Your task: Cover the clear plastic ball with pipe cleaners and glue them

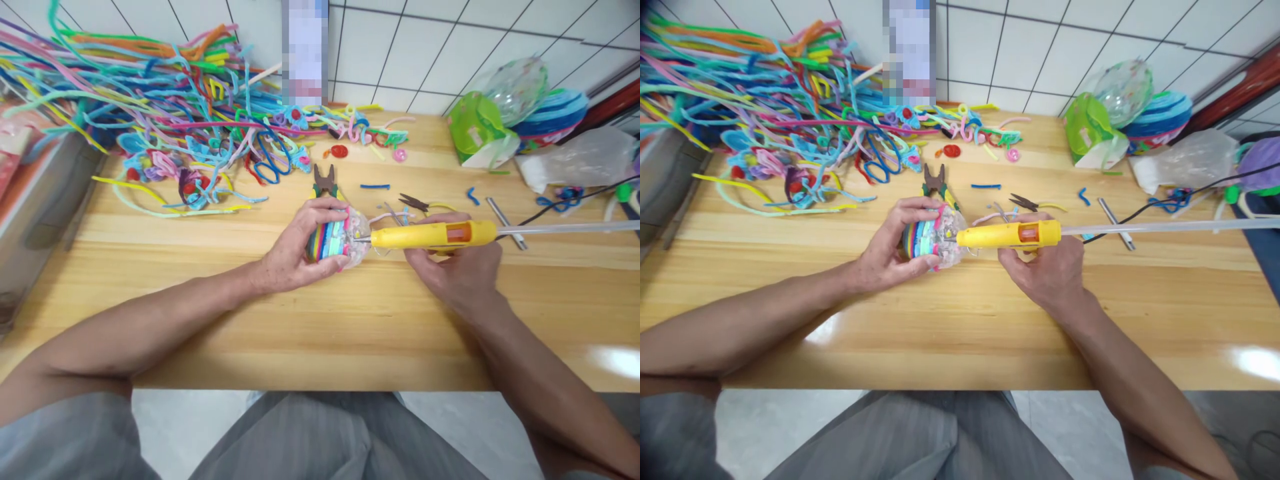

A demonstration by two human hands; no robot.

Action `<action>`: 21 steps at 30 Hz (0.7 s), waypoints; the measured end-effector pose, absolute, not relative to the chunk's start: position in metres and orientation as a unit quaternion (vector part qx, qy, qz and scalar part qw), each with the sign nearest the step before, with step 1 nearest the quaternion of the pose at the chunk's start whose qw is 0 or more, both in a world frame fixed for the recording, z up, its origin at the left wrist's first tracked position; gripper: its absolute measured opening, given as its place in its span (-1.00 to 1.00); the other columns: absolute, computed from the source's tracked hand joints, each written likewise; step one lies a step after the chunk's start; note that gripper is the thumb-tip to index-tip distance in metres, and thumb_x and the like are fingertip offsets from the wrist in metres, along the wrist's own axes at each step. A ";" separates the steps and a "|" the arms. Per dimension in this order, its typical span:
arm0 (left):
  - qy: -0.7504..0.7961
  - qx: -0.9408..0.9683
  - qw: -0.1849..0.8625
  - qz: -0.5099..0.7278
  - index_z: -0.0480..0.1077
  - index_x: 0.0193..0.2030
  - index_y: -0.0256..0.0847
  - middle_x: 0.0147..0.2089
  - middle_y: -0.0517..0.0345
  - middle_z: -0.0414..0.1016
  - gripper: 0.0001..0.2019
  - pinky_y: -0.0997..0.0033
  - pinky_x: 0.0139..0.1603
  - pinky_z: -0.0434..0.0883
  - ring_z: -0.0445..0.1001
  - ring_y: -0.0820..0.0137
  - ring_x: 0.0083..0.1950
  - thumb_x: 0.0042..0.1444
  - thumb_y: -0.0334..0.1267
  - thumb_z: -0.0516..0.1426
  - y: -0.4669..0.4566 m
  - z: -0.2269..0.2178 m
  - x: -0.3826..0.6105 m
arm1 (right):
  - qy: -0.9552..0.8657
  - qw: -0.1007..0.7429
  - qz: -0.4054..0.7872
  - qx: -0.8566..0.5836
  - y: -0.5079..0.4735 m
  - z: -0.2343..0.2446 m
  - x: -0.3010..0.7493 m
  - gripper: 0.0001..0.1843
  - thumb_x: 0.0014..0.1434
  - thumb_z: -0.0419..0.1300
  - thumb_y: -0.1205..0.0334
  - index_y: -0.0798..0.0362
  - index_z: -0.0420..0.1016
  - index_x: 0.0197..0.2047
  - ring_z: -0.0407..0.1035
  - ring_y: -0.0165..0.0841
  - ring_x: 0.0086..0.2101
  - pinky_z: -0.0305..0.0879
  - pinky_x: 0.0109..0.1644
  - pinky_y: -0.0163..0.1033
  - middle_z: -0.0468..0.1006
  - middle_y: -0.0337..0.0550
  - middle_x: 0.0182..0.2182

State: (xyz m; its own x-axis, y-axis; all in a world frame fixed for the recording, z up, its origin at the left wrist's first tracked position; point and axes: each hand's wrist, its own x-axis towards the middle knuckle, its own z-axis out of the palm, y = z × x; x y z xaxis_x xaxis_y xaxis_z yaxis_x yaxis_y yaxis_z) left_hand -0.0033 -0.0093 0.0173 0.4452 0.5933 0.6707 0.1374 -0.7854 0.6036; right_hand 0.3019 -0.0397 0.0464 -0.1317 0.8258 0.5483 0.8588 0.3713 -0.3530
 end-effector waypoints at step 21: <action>0.226 0.815 0.241 0.476 0.31 0.43 -0.03 0.37 -0.19 0.47 -0.36 -0.14 0.43 0.49 0.48 0.01 0.43 0.31 -0.05 0.39 -0.006 0.016 -0.003 | -0.758 0.336 -0.023 -0.559 -0.046 0.059 0.300 -0.76 0.23 0.40 0.09 -0.15 0.60 -0.03 0.72 -0.02 -0.22 0.66 -0.21 0.06 0.80 -0.09 -0.14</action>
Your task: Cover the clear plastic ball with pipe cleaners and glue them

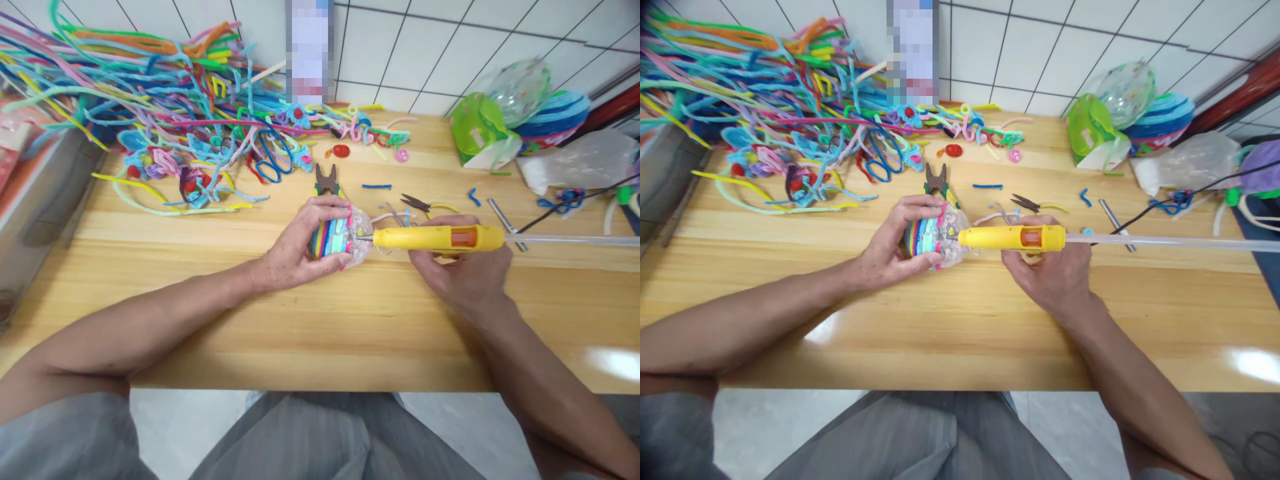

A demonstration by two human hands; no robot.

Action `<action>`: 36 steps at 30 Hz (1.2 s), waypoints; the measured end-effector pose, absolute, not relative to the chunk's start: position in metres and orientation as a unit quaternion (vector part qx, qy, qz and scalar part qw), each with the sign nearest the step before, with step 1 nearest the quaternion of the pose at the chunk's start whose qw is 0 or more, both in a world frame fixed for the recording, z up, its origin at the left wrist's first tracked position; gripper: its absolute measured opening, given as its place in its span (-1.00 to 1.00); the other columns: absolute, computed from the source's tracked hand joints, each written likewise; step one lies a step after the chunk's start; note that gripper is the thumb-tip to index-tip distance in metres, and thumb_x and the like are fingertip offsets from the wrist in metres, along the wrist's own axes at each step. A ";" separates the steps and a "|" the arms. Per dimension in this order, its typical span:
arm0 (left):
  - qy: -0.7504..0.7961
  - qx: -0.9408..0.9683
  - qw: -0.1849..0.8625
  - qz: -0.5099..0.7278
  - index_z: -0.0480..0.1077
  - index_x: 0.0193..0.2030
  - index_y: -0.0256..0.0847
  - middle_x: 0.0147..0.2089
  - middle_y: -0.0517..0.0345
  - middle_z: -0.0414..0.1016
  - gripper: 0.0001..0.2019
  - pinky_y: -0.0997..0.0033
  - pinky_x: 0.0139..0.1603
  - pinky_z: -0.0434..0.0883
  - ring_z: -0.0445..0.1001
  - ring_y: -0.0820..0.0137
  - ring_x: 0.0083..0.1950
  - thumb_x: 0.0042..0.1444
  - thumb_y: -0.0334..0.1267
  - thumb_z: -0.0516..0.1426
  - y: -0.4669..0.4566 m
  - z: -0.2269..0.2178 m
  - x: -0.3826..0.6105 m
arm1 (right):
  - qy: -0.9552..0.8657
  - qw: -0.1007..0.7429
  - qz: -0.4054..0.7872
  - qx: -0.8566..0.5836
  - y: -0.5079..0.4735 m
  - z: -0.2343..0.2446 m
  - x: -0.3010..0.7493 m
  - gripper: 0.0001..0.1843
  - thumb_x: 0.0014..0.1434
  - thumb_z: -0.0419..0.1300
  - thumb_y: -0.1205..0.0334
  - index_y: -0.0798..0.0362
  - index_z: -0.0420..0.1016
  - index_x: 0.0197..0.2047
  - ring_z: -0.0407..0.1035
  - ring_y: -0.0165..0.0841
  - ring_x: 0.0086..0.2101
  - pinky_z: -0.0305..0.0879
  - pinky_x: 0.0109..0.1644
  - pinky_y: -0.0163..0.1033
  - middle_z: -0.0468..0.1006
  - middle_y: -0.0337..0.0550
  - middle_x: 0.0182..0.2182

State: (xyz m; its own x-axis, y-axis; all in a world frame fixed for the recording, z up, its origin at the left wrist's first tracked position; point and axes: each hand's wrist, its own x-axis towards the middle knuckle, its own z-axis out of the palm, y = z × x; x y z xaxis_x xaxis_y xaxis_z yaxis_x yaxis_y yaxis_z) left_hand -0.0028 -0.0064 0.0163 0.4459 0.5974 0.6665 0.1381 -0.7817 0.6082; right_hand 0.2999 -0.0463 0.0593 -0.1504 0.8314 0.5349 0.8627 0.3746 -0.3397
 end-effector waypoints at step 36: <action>0.230 0.814 0.242 0.476 0.33 0.42 -0.05 0.36 -0.19 0.49 -0.38 -0.15 0.43 0.49 0.49 0.02 0.42 0.32 -0.01 0.38 -0.006 0.016 -0.002 | -0.757 0.355 0.052 -0.546 -0.049 0.072 0.294 -0.72 0.18 0.44 -0.04 -0.15 0.59 -0.11 0.66 -0.06 -0.28 0.60 -0.26 0.03 0.74 -0.09 -0.21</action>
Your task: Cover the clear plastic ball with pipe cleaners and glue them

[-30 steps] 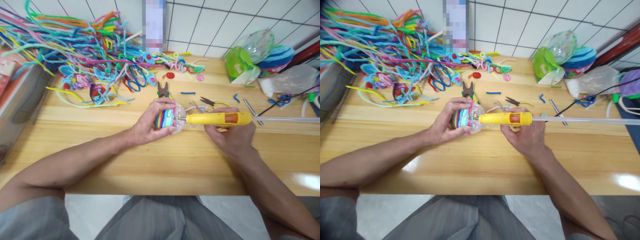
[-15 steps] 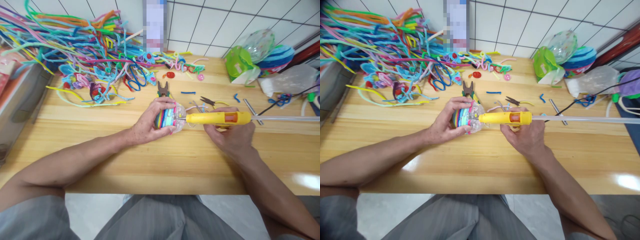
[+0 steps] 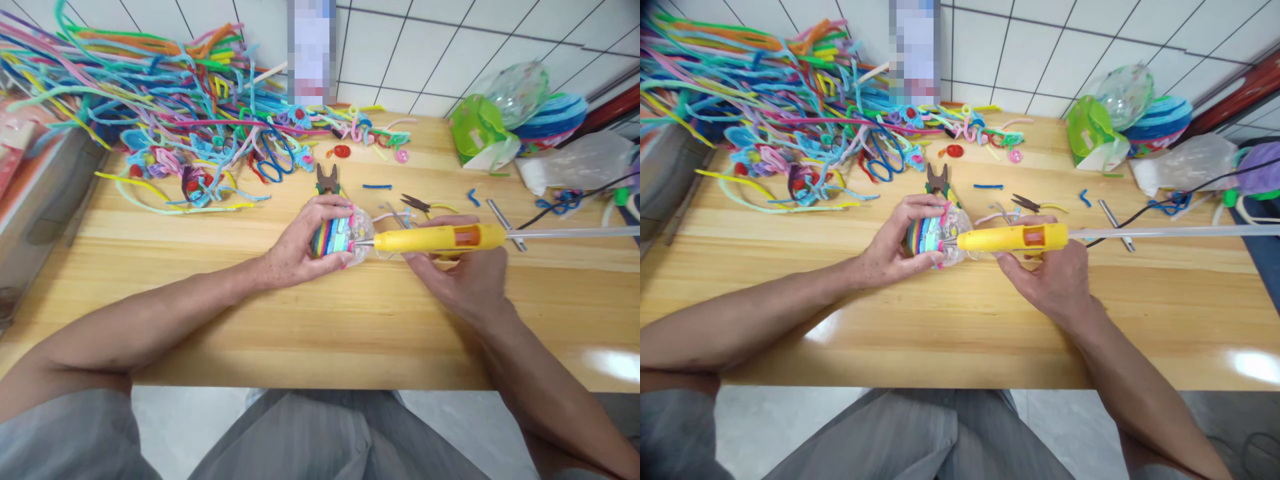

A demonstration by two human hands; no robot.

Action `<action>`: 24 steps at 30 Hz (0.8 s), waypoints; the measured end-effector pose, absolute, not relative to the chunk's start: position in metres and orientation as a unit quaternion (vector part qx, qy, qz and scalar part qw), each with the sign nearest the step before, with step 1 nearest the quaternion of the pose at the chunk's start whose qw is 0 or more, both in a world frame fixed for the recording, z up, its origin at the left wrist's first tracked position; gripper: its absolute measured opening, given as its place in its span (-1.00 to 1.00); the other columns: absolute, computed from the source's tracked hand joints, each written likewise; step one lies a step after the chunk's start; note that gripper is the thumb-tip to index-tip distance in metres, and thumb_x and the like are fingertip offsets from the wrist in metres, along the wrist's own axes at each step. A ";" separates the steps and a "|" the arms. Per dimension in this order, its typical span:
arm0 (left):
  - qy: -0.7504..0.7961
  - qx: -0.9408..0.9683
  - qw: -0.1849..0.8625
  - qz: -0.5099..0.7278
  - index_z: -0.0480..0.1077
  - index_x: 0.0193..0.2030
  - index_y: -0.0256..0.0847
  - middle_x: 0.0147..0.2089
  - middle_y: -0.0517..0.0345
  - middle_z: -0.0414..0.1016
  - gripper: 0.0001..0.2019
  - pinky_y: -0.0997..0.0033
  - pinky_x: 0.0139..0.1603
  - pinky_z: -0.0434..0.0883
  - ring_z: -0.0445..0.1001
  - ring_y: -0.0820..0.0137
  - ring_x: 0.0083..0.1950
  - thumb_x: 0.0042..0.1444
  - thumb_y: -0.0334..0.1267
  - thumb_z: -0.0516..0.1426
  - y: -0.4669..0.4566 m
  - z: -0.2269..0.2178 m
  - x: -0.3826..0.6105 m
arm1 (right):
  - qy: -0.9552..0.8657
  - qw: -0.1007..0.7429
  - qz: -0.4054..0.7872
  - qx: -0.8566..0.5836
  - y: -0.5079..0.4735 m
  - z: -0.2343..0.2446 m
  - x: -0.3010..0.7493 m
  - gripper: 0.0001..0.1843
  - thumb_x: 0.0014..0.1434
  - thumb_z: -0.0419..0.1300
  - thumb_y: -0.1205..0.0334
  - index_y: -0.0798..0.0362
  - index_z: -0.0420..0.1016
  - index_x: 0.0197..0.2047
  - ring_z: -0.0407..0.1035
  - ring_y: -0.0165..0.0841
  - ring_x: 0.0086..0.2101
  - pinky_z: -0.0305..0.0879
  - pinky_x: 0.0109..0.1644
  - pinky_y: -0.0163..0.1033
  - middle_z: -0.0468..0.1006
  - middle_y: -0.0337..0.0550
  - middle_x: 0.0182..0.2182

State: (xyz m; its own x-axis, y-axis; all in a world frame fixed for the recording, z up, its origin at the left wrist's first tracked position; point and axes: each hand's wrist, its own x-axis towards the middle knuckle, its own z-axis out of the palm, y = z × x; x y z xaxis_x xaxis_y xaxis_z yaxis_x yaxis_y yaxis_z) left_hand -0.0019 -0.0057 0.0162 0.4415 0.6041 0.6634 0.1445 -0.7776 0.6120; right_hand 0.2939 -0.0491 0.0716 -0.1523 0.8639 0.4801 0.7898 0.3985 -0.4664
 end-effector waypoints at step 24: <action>0.218 0.820 0.237 0.473 0.30 0.44 -0.06 0.37 -0.20 0.46 -0.36 -0.13 0.45 0.48 0.47 0.02 0.44 0.31 -0.06 0.39 -0.005 0.017 -0.002 | -0.781 0.318 -0.055 -0.535 -0.042 0.052 0.311 -0.68 0.32 0.30 -0.16 -0.09 0.63 -0.14 0.60 -0.05 -0.37 0.46 -0.29 0.00 0.71 -0.07 -0.33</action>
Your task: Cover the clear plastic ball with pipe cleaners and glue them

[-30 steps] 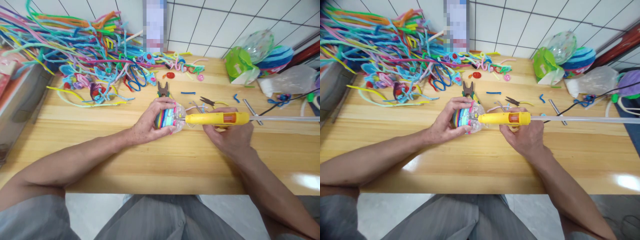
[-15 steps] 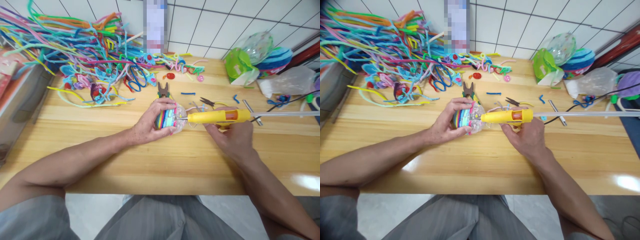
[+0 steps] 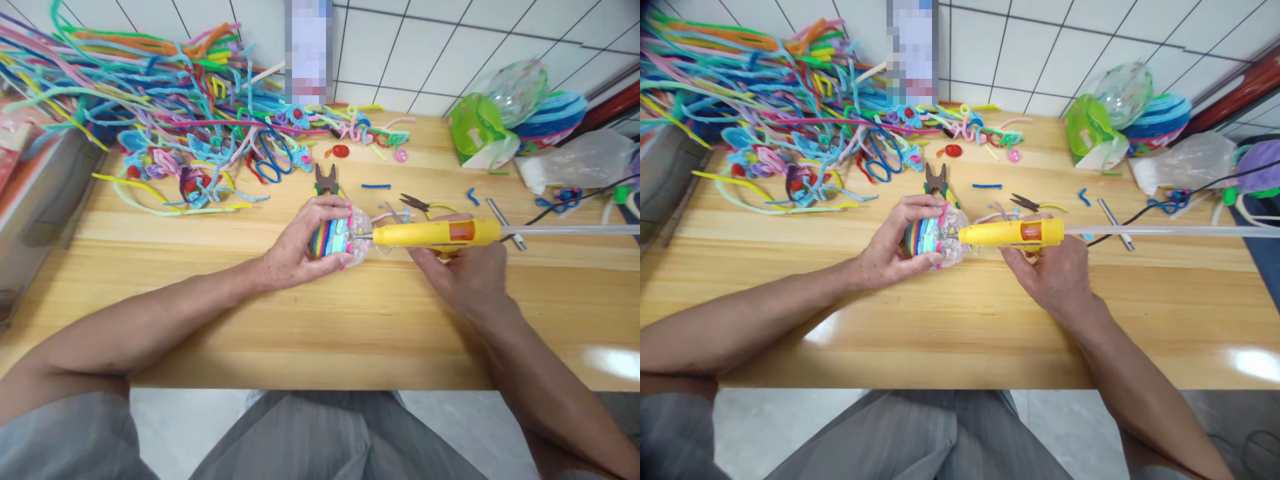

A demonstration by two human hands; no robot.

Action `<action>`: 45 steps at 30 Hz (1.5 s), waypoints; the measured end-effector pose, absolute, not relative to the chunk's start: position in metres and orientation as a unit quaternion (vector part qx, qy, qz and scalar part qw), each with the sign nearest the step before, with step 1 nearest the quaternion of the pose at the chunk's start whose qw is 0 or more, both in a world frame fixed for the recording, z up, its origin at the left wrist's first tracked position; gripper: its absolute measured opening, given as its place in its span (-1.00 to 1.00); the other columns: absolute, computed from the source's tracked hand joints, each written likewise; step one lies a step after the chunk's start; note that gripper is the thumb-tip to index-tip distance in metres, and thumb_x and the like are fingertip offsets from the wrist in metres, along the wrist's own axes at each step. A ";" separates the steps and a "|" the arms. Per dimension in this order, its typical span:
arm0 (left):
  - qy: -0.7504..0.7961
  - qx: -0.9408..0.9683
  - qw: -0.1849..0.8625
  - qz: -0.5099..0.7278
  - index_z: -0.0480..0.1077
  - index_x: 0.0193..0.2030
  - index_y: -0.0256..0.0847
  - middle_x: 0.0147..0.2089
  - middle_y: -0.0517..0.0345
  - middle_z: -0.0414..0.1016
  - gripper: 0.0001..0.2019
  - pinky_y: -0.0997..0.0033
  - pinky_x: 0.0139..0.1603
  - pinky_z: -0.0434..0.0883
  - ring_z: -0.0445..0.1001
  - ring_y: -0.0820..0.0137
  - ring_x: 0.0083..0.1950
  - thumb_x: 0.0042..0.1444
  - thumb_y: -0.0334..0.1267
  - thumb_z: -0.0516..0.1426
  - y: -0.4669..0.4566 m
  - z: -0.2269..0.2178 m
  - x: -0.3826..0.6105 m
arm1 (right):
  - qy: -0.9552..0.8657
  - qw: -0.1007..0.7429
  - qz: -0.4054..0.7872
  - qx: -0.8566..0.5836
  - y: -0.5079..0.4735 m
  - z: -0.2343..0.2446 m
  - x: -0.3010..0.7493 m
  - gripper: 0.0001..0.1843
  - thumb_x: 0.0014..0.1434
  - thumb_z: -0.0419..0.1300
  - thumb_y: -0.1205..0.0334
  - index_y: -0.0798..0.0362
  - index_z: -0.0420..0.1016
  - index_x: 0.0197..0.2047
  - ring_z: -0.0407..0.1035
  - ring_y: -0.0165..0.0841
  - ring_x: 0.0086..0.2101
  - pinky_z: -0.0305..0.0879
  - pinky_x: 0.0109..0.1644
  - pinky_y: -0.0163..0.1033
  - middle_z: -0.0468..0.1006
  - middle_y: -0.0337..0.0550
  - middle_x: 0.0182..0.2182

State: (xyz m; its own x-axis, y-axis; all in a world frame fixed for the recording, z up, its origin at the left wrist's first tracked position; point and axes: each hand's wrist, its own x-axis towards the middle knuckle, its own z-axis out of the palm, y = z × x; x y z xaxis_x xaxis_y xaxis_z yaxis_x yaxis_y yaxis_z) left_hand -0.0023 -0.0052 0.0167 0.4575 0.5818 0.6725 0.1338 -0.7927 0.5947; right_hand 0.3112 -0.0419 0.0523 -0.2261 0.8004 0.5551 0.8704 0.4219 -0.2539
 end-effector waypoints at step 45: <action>0.226 0.819 0.241 0.468 0.32 0.42 -0.07 0.36 -0.19 0.47 -0.39 -0.12 0.43 0.48 0.48 0.03 0.43 0.32 -0.07 0.39 -0.006 0.020 -0.003 | -0.786 0.283 -0.007 -0.549 -0.048 0.061 0.314 -0.55 0.42 0.22 -0.28 -0.06 0.62 -0.12 0.65 -0.07 -0.30 0.47 -0.28 -0.05 0.73 -0.02 -0.25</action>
State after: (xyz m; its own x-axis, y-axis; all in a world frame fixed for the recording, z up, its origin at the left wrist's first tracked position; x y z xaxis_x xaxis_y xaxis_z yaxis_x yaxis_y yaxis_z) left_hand -0.0032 -0.0059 0.0196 0.4588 0.5963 0.6588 0.1450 -0.7817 0.6065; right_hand 0.3137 -0.0479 0.0611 -0.2363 0.8602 0.4519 0.8676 0.3962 -0.3005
